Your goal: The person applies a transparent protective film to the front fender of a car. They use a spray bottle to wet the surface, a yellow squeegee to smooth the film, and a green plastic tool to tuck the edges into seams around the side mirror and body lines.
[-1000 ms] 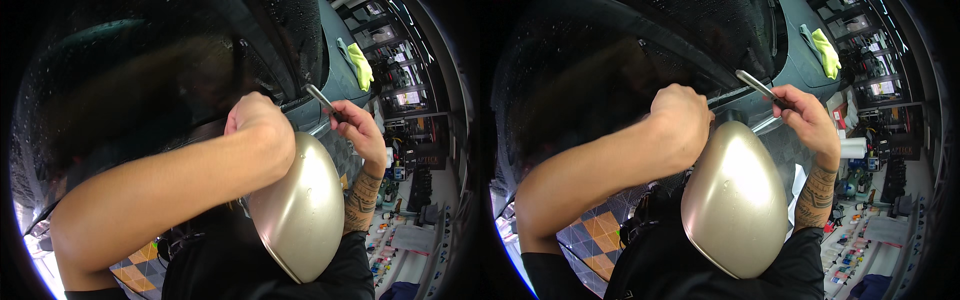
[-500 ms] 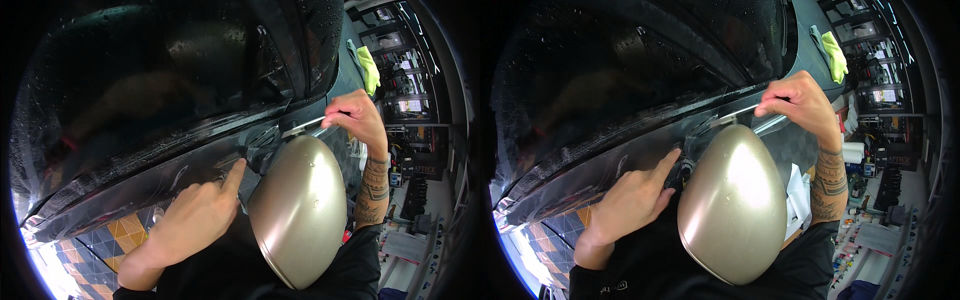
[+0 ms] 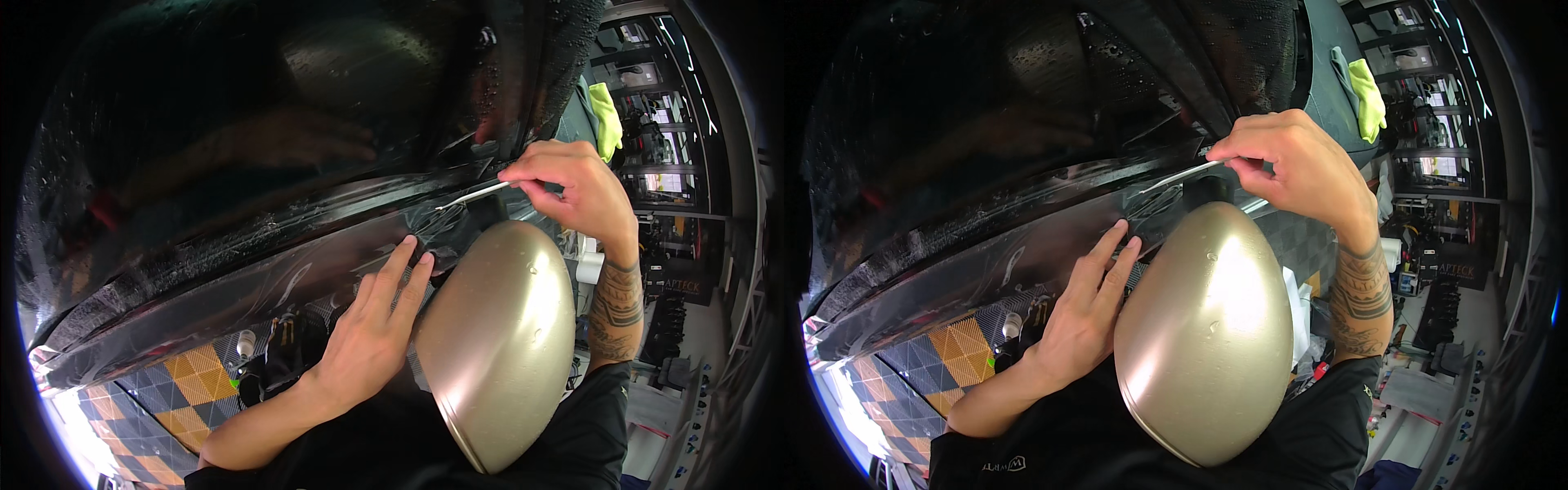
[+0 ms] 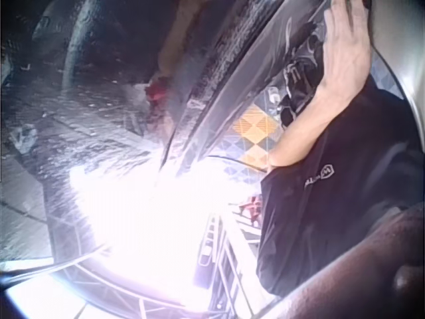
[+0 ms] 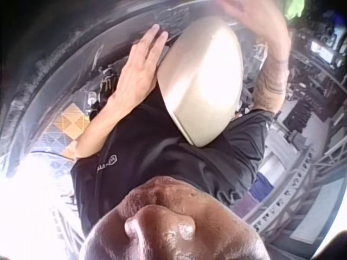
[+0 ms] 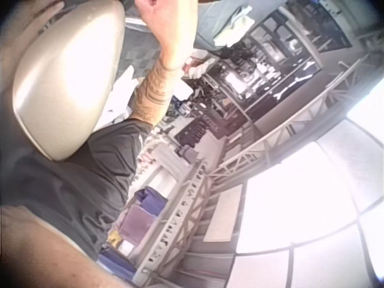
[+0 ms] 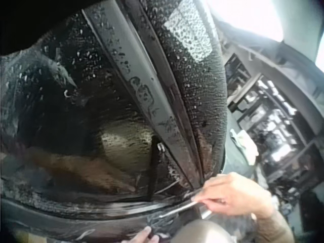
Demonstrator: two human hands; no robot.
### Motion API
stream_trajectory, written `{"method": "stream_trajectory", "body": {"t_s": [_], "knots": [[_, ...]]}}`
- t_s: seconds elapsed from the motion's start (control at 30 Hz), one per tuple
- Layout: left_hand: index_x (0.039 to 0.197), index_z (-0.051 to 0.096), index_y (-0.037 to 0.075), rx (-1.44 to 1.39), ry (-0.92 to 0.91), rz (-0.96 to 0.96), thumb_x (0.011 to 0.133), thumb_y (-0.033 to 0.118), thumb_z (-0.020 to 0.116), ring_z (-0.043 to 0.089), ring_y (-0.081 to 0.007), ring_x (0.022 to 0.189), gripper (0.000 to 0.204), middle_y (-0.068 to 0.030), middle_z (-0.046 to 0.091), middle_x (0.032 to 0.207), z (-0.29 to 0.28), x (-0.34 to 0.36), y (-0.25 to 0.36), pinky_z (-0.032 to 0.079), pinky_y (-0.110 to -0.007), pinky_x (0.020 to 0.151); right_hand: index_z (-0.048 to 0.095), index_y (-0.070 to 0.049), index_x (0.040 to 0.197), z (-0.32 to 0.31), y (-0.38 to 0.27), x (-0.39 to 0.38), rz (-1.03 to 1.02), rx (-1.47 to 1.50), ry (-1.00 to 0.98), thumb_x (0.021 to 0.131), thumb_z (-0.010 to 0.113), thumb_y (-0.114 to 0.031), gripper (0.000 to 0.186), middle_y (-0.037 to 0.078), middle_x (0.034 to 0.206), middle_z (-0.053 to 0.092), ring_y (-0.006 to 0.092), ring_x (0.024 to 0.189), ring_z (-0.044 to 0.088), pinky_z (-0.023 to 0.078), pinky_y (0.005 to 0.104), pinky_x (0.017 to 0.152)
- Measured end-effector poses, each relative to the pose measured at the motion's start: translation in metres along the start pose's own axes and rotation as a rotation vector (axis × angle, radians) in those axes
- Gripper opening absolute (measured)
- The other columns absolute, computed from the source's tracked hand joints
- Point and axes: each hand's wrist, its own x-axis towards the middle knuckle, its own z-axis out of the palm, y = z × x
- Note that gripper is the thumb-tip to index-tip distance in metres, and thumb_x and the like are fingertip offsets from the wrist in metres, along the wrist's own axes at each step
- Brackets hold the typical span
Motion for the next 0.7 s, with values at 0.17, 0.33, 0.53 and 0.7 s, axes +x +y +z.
{"method": "stream_trajectory", "body": {"t_s": [0.17,0.33,0.53,0.7], "knots": [[0.136,0.041,-0.004,0.052,-0.076,-0.037,0.076,-0.004,0.061,0.059,-0.0366,0.102,0.063,-0.0264,0.039,0.142,-0.009,0.006,0.002,0.052,-0.04,0.085,0.072,-0.003,0.089,-0.001,-0.002,0.001,-0.135,-0.112,0.045,0.069,0.068,0.002,0.021,0.009,0.08,0.067,0.0269,0.071,0.064,0.052,0.0337,0.059],[0.134,0.04,-0.006,0.104,-0.057,-0.077,0.073,-0.005,0.061,0.063,-0.0342,0.091,0.064,-0.0226,0.051,0.126,-0.013,0.004,-0.001,0.054,-0.039,0.078,0.07,-0.003,0.085,-0.001,-0.013,0.007,-0.151,-0.129,0.067,0.068,0.07,0.001,0.018,0.008,0.081,0.067,0.026,0.072,0.065,0.052,0.0337,0.06],[0.142,0.034,-0.005,0.203,-0.237,-0.2,0.07,0.0,0.065,0.061,-0.028,0.076,0.079,-0.0127,0.058,0.084,-0.017,-0.003,0.004,0.053,-0.038,0.064,0.069,-0.003,0.086,-0.002,-0.013,0.011,-0.253,-0.173,0.034,0.065,0.07,0.005,0.022,0.007,0.085,0.068,0.0237,0.072,0.062,0.048,0.0331,0.064],[0.141,0.04,-0.005,0.303,-0.152,-0.091,0.066,0.002,0.066,0.057,-0.0244,0.071,0.08,-0.0098,0.055,0.077,-0.016,-0.004,-0.002,0.051,-0.036,0.06,0.069,-0.003,0.085,0.0,-0.018,0.017,-0.284,-0.212,0.027,0.063,0.07,0.004,0.023,0.007,0.085,0.067,0.0227,0.071,0.061,0.047,0.0326,0.063]]}}
